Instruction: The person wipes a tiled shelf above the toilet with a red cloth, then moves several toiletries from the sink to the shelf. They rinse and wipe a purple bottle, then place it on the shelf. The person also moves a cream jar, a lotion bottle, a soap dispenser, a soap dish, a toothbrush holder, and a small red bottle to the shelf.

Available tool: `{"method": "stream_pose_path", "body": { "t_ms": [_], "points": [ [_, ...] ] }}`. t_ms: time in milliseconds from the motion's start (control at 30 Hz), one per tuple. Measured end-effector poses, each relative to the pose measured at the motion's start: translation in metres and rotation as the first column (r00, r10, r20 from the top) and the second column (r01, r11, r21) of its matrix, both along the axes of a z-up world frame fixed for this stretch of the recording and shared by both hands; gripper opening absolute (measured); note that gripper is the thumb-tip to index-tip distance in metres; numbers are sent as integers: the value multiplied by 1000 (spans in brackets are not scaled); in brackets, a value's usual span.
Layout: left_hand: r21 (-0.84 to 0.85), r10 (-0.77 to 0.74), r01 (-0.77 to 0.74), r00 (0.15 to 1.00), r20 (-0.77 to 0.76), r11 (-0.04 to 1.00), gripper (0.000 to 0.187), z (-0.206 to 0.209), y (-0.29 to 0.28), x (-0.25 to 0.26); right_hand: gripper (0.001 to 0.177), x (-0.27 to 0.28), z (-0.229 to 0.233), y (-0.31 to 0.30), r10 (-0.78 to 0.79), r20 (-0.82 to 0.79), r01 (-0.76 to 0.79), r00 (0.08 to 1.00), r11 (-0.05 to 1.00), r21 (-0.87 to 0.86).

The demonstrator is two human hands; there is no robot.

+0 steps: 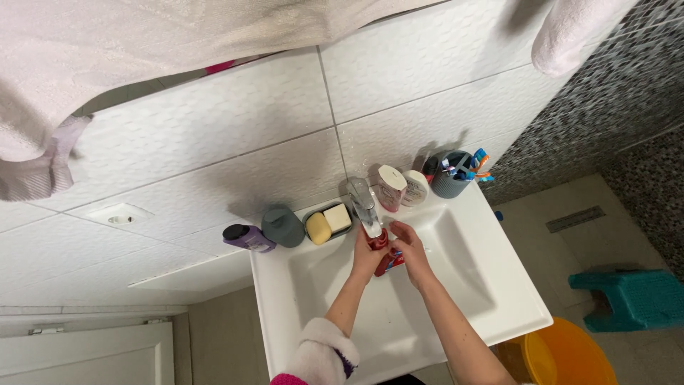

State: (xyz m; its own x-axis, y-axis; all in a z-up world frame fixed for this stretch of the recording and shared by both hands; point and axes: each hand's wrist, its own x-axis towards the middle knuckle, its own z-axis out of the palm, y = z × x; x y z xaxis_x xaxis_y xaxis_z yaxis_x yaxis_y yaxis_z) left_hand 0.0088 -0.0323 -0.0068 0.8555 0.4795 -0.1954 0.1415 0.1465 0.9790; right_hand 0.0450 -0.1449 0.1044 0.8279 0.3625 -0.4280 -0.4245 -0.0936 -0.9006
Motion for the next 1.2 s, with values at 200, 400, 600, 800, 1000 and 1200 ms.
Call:
{"method": "stream_pose_path", "body": {
  "t_ms": [200,400,600,800,1000,1200],
  "points": [
    [21,68,-68,998,17,997,48,19,-5,1,105,-7,-24,-9,-49,-664,93,746,995,31],
    [-262,244,-271,961,-131,926,34,22,-12,-7,80,13,-48,22,-88,-707,304,702,934,186],
    [-507,518,-544,830,-208,668,24,-1,3,-9,27,33,-155,54,-291,-612,576,736,744,339],
    [-505,489,-611,791,-366,610,33,-43,23,2,41,11,-100,58,-266,-480,404,836,890,210],
    [-527,260,-499,847,-463,688,44,-42,18,10,39,18,-141,49,-70,-292,143,954,961,236],
    [-571,-30,-348,836,-548,743,58,-31,13,18,33,25,-105,21,-38,-177,81,983,966,247]
  ]
}}
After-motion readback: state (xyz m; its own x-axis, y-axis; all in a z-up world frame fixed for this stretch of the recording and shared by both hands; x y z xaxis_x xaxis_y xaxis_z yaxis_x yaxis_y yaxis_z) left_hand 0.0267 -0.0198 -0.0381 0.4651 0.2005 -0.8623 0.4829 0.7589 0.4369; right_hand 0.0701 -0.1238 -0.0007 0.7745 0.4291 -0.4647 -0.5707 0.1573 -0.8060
